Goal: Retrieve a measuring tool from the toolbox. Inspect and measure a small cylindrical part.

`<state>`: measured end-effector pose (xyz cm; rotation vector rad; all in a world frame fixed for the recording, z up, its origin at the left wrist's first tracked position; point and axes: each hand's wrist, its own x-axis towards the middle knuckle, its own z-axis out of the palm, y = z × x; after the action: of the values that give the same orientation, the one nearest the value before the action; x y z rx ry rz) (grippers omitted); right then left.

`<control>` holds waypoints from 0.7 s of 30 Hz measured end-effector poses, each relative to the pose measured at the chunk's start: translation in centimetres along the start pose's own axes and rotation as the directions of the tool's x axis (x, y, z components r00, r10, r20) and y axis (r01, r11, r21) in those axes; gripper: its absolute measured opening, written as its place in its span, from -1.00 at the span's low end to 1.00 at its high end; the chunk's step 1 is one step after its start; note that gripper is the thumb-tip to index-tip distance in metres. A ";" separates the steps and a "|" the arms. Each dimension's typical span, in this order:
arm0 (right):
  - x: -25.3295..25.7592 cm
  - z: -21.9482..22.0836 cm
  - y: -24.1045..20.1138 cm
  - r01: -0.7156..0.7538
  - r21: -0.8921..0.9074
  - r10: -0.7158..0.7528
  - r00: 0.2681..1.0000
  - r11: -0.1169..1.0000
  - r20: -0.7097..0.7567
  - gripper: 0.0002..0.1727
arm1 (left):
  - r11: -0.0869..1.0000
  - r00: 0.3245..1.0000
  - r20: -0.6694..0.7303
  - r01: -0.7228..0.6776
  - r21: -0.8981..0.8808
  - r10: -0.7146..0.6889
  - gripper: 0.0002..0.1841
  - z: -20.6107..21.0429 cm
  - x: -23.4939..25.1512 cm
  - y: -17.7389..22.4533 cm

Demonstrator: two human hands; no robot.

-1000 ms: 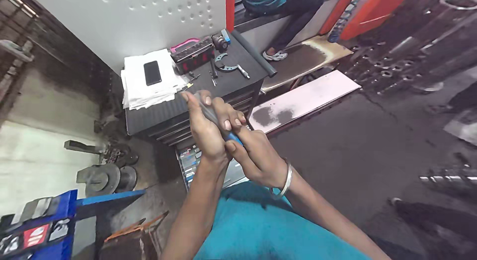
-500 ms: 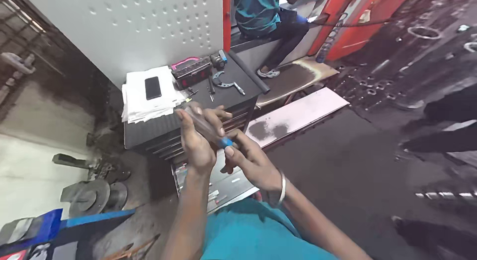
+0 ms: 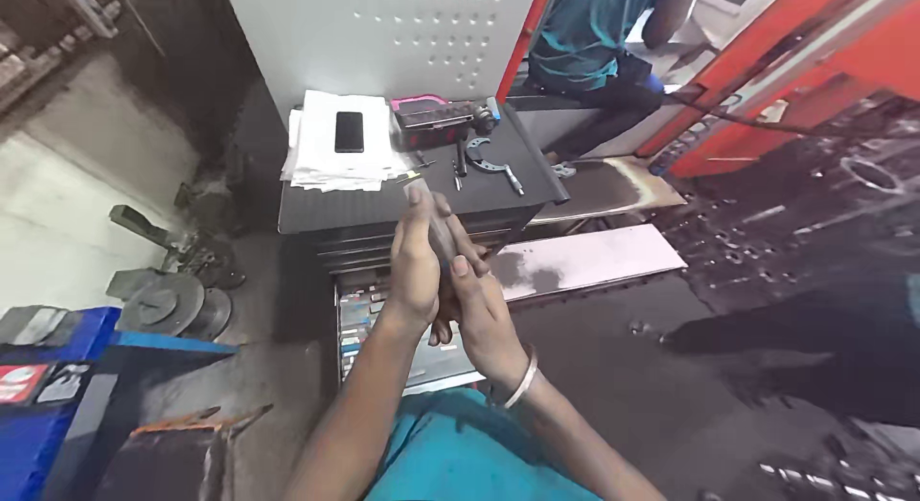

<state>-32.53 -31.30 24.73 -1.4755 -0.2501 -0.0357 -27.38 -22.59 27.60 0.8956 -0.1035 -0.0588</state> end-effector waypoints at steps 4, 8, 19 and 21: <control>0.7 3.6 2.1 0.087 -0.372 -0.118 0.991 0.924 -0.062 -0.36 | 0.996 0.989 -0.129 -0.073 -0.060 0.065 -0.38 -3.1 1.0 1.3; -0.5 7.2 5.0 0.144 -0.403 -0.143 0.989 0.904 0.034 -0.32 | 0.978 0.996 -0.072 -0.056 -0.200 0.042 -0.37 -6.5 3.2 3.6; 2.2 2.1 3.8 0.107 0.045 -0.114 0.972 0.993 0.203 -0.36 | 0.960 0.981 -0.036 -0.193 -0.202 0.190 -0.46 -7.8 6.4 6.6; 2.7 0.7 3.6 0.129 0.081 -0.144 0.965 0.988 0.219 -0.36 | 0.972 0.974 0.003 -0.226 -0.070 0.227 -0.60 -7.7 6.5 5.6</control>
<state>-29.33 -29.90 21.75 -1.3946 -0.5315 0.0282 -19.99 -13.75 27.62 0.8091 -0.2121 0.1448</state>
